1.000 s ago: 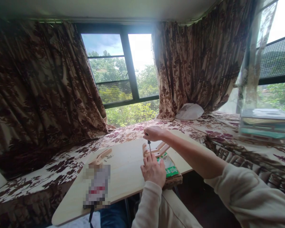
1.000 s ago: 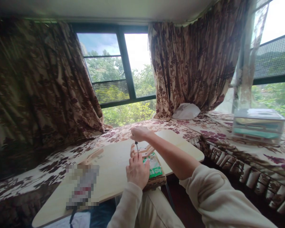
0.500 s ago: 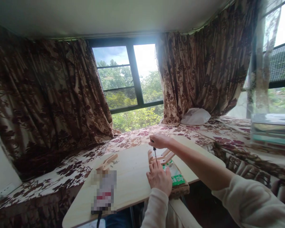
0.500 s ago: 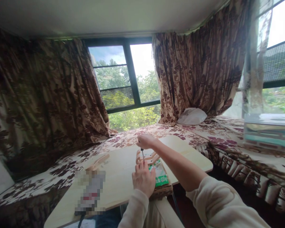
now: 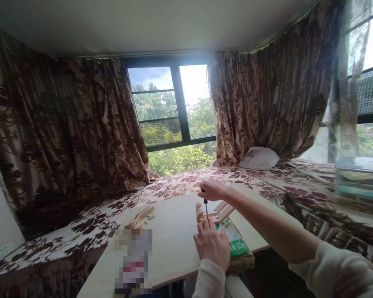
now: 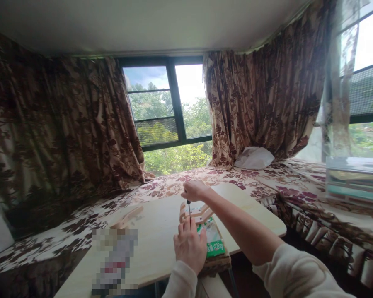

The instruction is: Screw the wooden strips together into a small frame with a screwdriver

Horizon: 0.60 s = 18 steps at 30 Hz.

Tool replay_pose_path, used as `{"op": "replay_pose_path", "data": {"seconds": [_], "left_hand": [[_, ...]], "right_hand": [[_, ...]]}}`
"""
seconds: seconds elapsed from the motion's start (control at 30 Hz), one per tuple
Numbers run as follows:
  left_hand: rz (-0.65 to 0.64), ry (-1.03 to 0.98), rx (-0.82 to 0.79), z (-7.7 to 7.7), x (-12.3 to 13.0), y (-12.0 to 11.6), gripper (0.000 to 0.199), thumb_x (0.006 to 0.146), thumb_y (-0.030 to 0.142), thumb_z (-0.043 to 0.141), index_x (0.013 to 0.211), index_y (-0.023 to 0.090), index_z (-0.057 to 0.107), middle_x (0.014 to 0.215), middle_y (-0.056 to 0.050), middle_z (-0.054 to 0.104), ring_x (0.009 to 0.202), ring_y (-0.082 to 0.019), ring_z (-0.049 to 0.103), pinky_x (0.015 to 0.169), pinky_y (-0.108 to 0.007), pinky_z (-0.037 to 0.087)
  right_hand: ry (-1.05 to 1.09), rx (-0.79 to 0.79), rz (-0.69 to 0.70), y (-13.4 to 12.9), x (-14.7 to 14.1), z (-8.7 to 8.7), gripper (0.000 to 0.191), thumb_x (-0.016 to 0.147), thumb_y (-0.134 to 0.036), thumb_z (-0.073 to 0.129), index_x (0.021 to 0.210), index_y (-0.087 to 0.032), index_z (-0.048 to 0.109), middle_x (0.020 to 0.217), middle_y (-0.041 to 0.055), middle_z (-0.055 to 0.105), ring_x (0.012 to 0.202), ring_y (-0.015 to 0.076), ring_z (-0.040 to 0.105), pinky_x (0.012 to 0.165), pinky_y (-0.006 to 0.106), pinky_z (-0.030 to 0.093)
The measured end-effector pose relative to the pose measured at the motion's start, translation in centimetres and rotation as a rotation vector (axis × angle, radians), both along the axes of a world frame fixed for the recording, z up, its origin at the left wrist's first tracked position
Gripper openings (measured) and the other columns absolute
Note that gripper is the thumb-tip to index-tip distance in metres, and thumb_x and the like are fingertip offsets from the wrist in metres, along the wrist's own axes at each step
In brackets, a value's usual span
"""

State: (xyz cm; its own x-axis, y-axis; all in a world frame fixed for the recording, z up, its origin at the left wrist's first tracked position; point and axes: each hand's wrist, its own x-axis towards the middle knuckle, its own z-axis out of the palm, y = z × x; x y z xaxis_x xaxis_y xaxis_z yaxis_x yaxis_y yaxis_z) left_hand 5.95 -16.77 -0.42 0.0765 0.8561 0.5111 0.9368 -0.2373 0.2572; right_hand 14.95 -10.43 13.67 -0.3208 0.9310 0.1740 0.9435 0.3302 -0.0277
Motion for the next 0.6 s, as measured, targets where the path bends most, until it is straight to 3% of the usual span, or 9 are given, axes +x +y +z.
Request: {"op": "replay_pose_path", "data": {"seconds": [0.27,0.47,0.6], "left_hand": [[-0.010,0.006,-0.013,0.31,0.09,-0.55,0.042,0.087,0.035,0.049,0.125,0.017,0.052,0.133,-0.009,0.053,0.118,-0.026,0.047,0.091,-0.044,0.044],[-0.008,0.025,-0.010,0.48,0.31,-0.49,0.041,0.087,0.040,0.056,0.122,0.019,0.051,0.129,-0.008,0.051,0.116,-0.025,0.050,0.093,-0.048,0.044],[-0.002,0.041,0.008,0.46,0.31,-0.61,0.041,0.087,0.040,0.057,0.122,0.019,0.051,0.129,-0.008,0.051,0.115,-0.024,0.051,0.092,-0.048,0.046]], "right_hand": [[-0.027,-0.095,0.077,0.11,0.12,0.65,0.030,0.092,-0.033,0.054,0.118,-0.017,0.057,0.118,0.0082,0.058,0.097,0.0206,0.060,0.082,0.041,0.052],[-0.022,-0.074,0.021,-0.19,-0.15,0.14,0.031,0.092,-0.033,0.055,0.119,-0.017,0.056,0.119,0.0087,0.058,0.098,0.0212,0.060,0.082,0.041,0.051],[-0.026,-0.069,0.019,-0.34,0.04,0.73,0.031,0.092,-0.033,0.055,0.119,-0.017,0.056,0.119,0.0086,0.058,0.098,0.0213,0.060,0.082,0.041,0.051]]}}
